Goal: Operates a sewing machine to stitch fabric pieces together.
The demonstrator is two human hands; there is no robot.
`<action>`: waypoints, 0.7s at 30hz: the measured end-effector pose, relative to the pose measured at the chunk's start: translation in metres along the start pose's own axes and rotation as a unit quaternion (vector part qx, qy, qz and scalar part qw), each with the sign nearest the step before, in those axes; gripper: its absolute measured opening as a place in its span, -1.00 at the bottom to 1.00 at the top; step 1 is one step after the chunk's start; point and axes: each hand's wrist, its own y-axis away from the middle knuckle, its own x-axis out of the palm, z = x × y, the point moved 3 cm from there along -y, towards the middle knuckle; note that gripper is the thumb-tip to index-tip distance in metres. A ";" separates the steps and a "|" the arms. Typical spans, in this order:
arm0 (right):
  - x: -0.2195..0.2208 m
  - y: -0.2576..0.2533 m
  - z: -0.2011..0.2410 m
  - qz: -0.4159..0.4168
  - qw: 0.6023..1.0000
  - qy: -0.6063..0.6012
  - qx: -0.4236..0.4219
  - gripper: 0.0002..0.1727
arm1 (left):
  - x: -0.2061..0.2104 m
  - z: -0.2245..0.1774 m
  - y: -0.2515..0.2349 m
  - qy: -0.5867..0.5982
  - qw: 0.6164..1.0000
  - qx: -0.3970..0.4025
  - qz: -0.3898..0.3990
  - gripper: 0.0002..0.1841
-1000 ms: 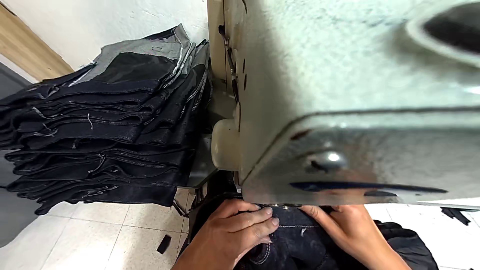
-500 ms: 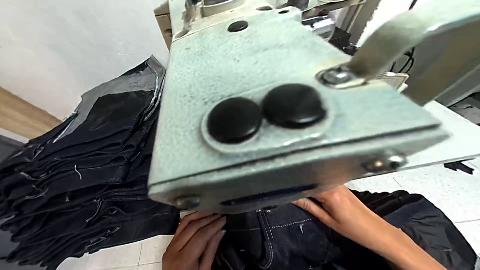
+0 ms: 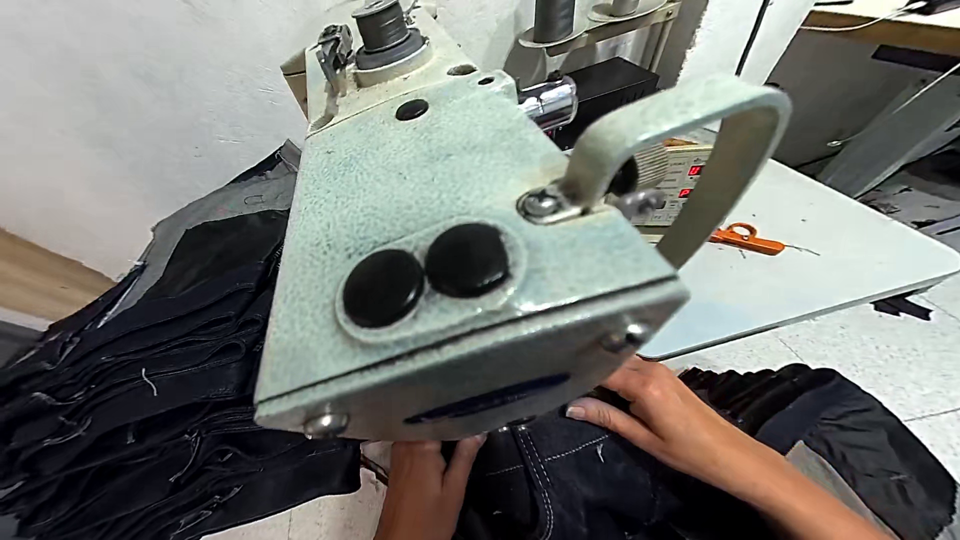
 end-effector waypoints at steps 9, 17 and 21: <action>-0.002 -0.041 -0.007 -0.079 0.996 0.018 0.025 -0.59 | -0.011 0.005 -0.035 0.010 0.988 -0.109 0.106 -0.64; -0.003 -0.041 -0.002 -0.090 0.995 0.031 0.022 -0.55 | -0.008 0.011 -0.036 -0.061 0.992 -0.070 0.091 -0.61; -0.005 -0.041 0.000 -0.099 0.995 0.030 0.005 -0.56 | -0.007 0.016 -0.035 -0.046 0.993 -0.063 0.092 -0.62</action>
